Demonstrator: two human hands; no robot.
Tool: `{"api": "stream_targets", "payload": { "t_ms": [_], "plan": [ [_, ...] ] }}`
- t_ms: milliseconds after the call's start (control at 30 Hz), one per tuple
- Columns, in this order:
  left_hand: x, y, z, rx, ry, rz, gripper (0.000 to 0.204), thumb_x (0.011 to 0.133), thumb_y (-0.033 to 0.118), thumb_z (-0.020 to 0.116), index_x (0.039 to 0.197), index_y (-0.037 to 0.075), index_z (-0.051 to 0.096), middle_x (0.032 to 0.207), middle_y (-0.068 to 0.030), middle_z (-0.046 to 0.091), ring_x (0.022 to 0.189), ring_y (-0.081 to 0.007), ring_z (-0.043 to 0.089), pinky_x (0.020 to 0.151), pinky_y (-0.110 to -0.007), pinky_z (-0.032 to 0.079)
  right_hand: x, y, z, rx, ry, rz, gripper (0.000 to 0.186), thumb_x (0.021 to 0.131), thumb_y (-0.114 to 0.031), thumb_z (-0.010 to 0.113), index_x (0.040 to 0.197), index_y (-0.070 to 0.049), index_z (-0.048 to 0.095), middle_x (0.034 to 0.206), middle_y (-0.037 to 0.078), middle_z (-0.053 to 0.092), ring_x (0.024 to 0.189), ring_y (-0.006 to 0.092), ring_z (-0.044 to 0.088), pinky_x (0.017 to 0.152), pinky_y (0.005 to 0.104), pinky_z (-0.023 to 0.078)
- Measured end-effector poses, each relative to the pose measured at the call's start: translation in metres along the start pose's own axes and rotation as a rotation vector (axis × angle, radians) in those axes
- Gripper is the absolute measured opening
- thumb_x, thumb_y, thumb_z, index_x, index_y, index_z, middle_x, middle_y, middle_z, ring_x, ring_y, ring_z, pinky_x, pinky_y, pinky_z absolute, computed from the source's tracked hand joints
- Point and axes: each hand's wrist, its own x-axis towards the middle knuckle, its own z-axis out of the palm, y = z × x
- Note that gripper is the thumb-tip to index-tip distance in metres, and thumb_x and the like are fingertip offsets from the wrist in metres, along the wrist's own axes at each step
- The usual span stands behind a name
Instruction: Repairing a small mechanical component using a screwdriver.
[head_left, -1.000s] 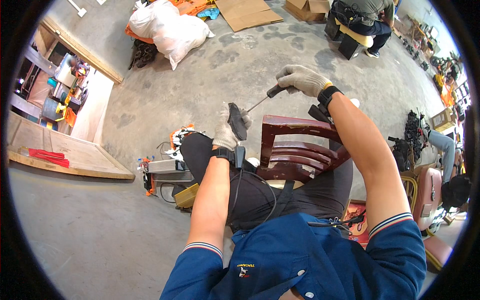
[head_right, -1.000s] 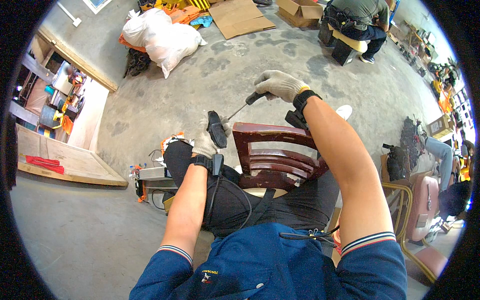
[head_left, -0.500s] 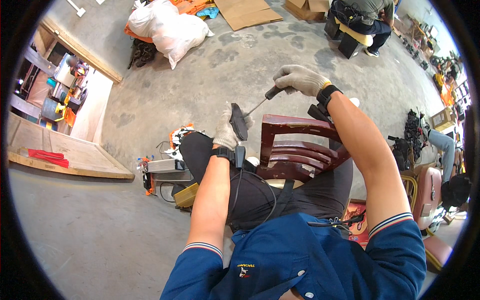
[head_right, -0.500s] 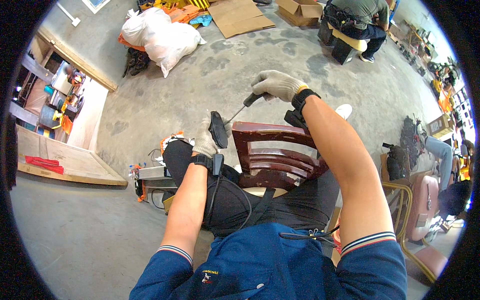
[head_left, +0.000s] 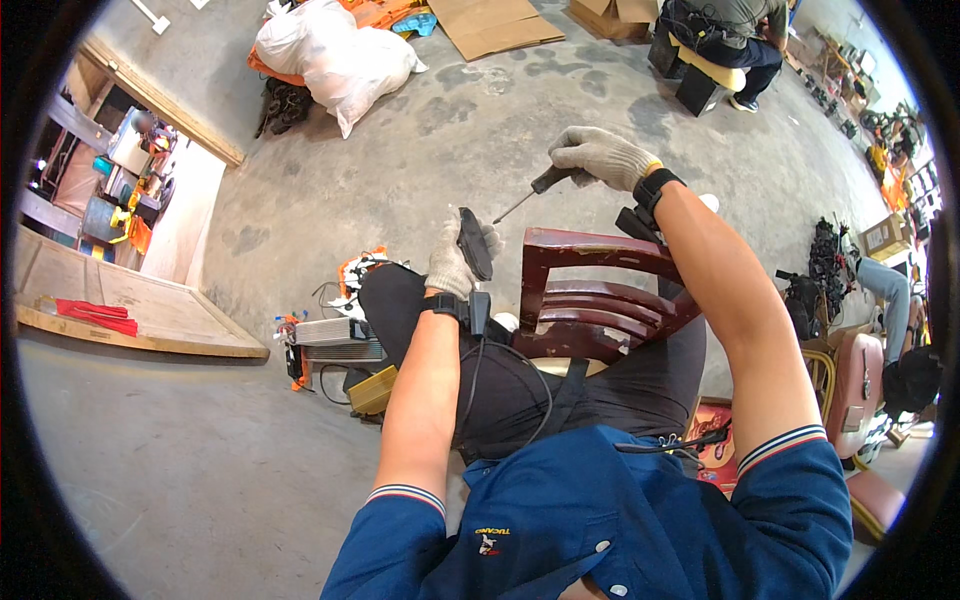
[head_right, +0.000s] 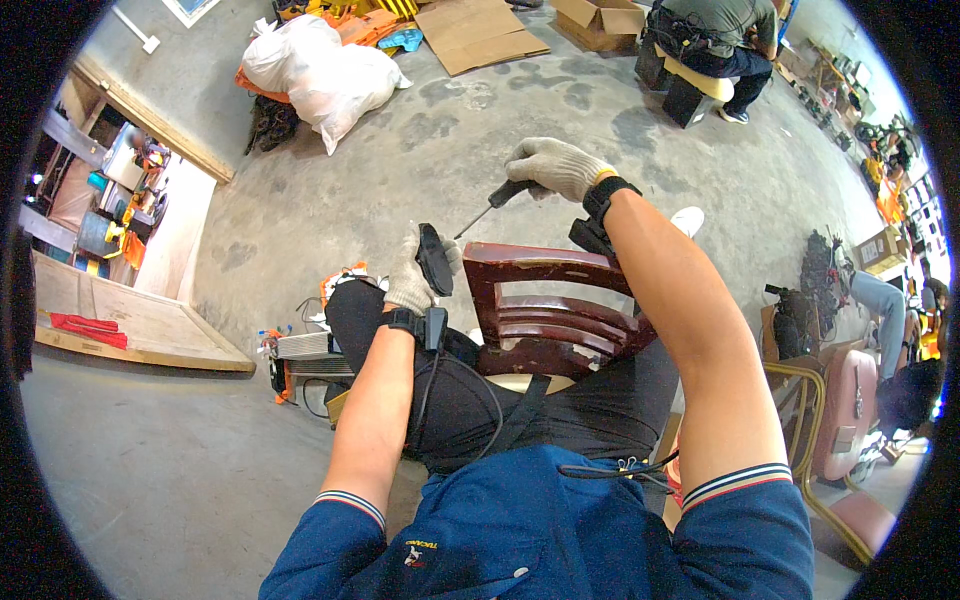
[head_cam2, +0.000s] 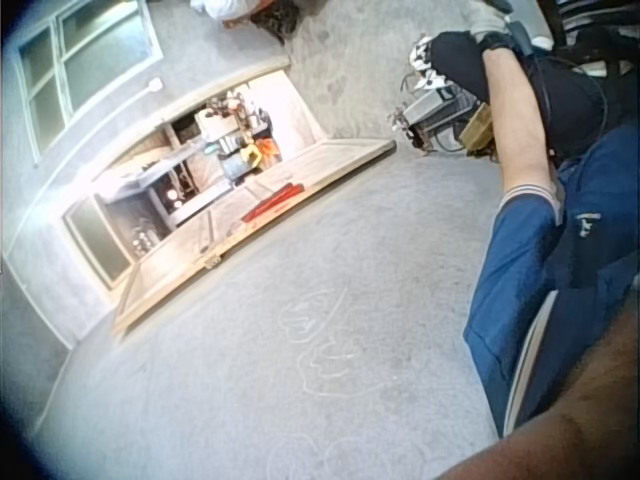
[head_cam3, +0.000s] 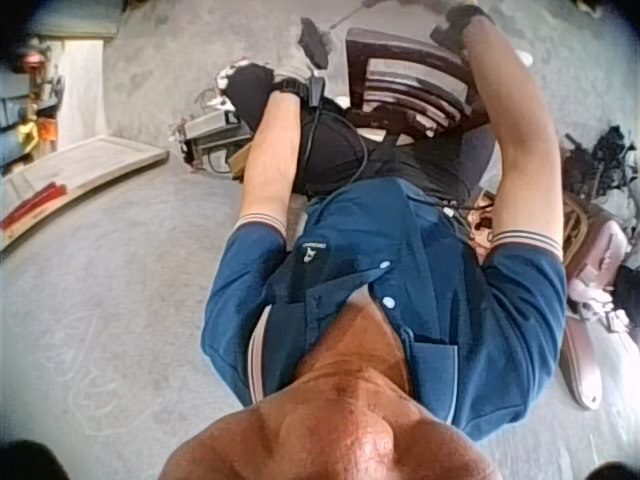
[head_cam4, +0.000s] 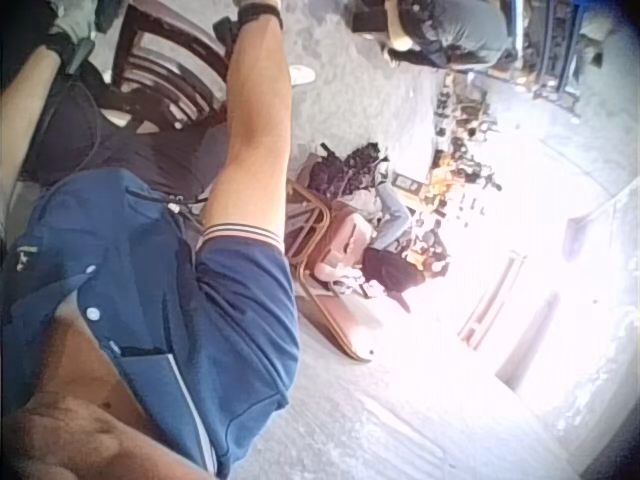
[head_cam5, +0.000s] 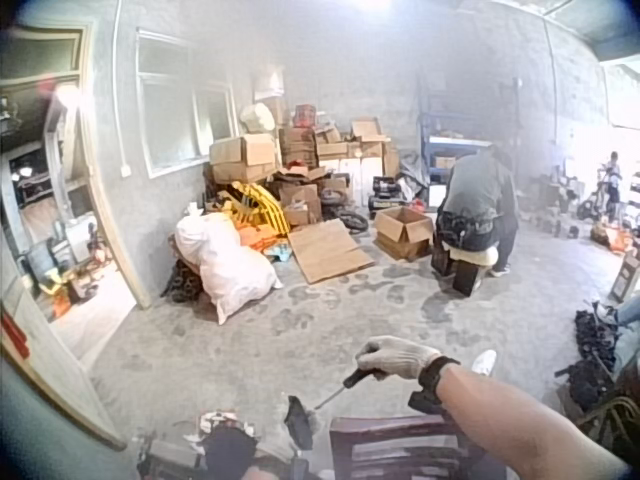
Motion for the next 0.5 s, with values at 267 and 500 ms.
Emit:
{"api": "stream_targets", "payload": {
  "t_ms": [267,500],
  "plan": [
    [-0.010,0.002,0.011,0.052,0.014,0.008,0.057,0.095,0.059,0.060,0.112,0.004,0.060,0.095,-0.0203,0.070,0.081,-0.0340,0.072,0.075,-0.051,0.063,-0.003,-0.007,0.001,0.025,-0.010,0.047,0.027,0.092,-0.023,0.061,0.102,0.002,0.063,0.076,0.004,0.057,0.060,0.0122,0.051,0.056,0.0286,0.042],
    [-0.017,0.004,0.025,-0.072,-0.093,0.008,0.071,0.095,0.063,0.057,0.117,-0.004,0.058,0.099,-0.0206,0.067,0.082,-0.0322,0.071,0.078,-0.049,0.062,-0.007,-0.010,0.003,0.006,-0.030,0.065,0.028,0.091,-0.024,0.062,0.104,0.001,0.062,0.077,0.005,0.059,0.060,0.0122,0.052,0.055,0.0281,0.042]
  ]
}}
